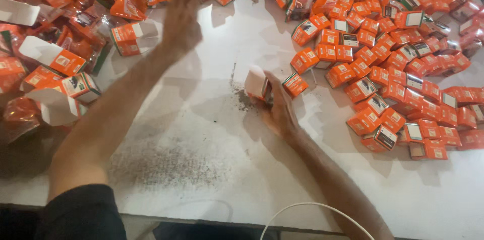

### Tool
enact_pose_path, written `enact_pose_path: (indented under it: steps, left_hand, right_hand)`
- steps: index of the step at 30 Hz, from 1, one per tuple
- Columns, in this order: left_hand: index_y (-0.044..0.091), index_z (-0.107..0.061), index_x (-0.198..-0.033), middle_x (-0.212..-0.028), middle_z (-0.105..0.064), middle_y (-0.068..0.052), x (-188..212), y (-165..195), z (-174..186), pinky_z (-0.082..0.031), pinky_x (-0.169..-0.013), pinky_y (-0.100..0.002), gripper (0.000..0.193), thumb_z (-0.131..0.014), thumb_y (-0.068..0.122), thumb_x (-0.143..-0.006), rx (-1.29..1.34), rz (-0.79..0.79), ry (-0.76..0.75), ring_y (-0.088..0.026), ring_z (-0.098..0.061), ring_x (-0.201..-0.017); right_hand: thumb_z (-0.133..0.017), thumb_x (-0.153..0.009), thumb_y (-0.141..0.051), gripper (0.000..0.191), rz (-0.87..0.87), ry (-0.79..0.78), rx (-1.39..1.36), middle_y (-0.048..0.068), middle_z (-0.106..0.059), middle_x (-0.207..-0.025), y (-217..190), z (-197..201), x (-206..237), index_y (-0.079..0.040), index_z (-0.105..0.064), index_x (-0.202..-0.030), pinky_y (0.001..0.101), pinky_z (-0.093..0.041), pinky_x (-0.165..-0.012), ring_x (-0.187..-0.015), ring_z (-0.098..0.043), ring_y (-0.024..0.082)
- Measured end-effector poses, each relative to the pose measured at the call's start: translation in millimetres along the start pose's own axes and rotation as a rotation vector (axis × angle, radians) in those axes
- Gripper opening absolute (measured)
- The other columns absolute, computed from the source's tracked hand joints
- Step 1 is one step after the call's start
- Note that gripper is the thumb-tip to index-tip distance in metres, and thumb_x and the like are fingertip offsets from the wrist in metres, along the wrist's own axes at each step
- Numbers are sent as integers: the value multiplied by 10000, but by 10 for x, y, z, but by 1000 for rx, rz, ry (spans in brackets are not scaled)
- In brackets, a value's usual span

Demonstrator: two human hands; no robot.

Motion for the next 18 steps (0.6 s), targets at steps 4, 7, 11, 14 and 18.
enact_pose_path:
  steps: [4, 7, 11, 14, 18]
  left_hand:
    - [-16, -366, -1487, -1553, -290, -310, -102, -781, -218, -402, -1051, -579, 829, -733, 350, -840, -55, 310, -489, -501, -404, -1354]
    - [-42, -443, -1485, -1496, -438, -323, -132, -651, -326, -497, -972, -526, 807, -728, 339, -834, -332, 21, -499, -469, -536, -1224]
    - [29, -524, -1296, -1125, -641, -248, -65, -201, -505, -566, -799, -530, 625, -714, 457, -882, -43, 79, -754, -428, -674, -991]
    - [39, -558, -1172, -1068, -689, -195, 51, 233, -238, -554, -819, -507, 353, -720, 213, -912, 320, 131, -491, -381, -697, -968]
    - [-14, -503, -1130, -1131, -598, -213, 500, 885, 311, -585, -769, -423, 356, -716, -87, -854, 929, 82, 78, -336, -673, -908]
  right_hand:
    - [-730, -961, -142, 677, -37, -122, -157, 202, -671, -1236, 24, -47, -43, -2, -334, -1492, 415, -541, -944, -1115, -692, 317]
    - [-679, -993, -146, 659, -34, -181, -228, 198, -666, -1234, 8, -40, -76, 12, -274, -1489, 414, -539, -932, -1099, -694, 311]
    - [-713, -948, -126, 584, -39, -216, -160, 181, -694, -1160, -59, 4, -117, 13, -412, -1429, 423, -520, -916, -1079, -690, 312]
    - [-829, -841, -139, 488, -41, -95, -23, 143, -687, -1082, -95, 38, -142, -15, -600, -1254, 368, -544, -868, -995, -689, 233]
    - [-865, -858, -116, 359, -231, -80, -153, 75, -681, -1002, -23, 4, -139, -13, -658, -1132, 299, -541, -812, -927, -638, 121]
Point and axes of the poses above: each hand's wrist, its own x-axis away from the middle knuckle, its own z-axis out of the back of the hand, y = z × x, the point moved 3 cm from there along -x, towards the middle knuckle
